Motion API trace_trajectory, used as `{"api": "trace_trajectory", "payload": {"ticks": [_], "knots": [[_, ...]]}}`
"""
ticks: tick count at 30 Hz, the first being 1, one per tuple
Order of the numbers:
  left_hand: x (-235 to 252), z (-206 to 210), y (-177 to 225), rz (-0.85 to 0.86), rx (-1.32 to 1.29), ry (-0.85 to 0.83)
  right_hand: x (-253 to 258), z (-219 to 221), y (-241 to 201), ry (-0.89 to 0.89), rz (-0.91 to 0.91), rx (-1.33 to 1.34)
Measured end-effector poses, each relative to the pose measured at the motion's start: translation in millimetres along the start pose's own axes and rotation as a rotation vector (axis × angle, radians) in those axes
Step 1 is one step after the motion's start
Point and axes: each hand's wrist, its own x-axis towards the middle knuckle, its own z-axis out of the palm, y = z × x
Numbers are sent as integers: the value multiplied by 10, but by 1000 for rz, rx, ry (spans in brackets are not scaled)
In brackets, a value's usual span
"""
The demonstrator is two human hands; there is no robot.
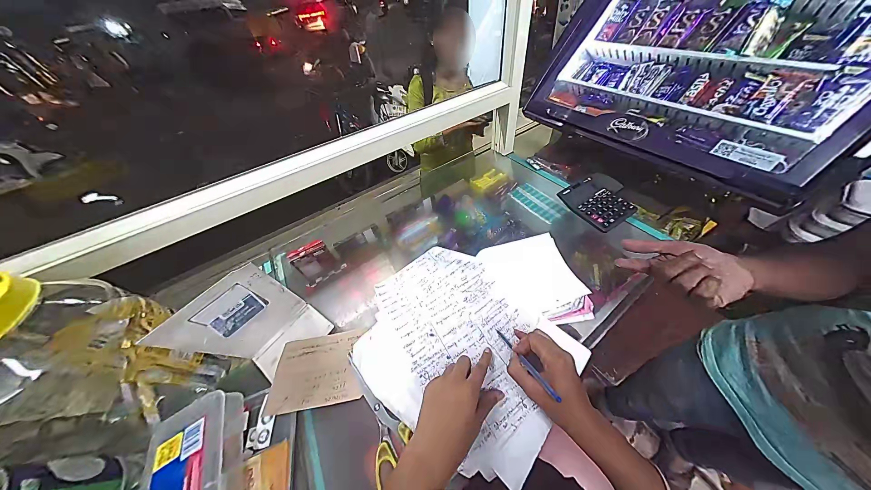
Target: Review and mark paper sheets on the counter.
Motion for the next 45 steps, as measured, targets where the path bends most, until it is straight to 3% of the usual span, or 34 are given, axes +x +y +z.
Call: {"api": "trace_trajectory", "payload": {"ticks": [9,16,26,31,45], "knots": [[-2,7,4,3,-4,25,-165,-119,27,122,88,232],[-1,-1,5,2,-3,10,-247,-97,9,91,-6,97],[-1,-18,14,-7,-12,-10,-300,-210,-53,60,-7,-2],[-7,2,-1,24,2,41,-368,-188,-30,136,11,171],[-7,-15,-8,18,-29,2,-448,-142,6,156,-22,151]]}}
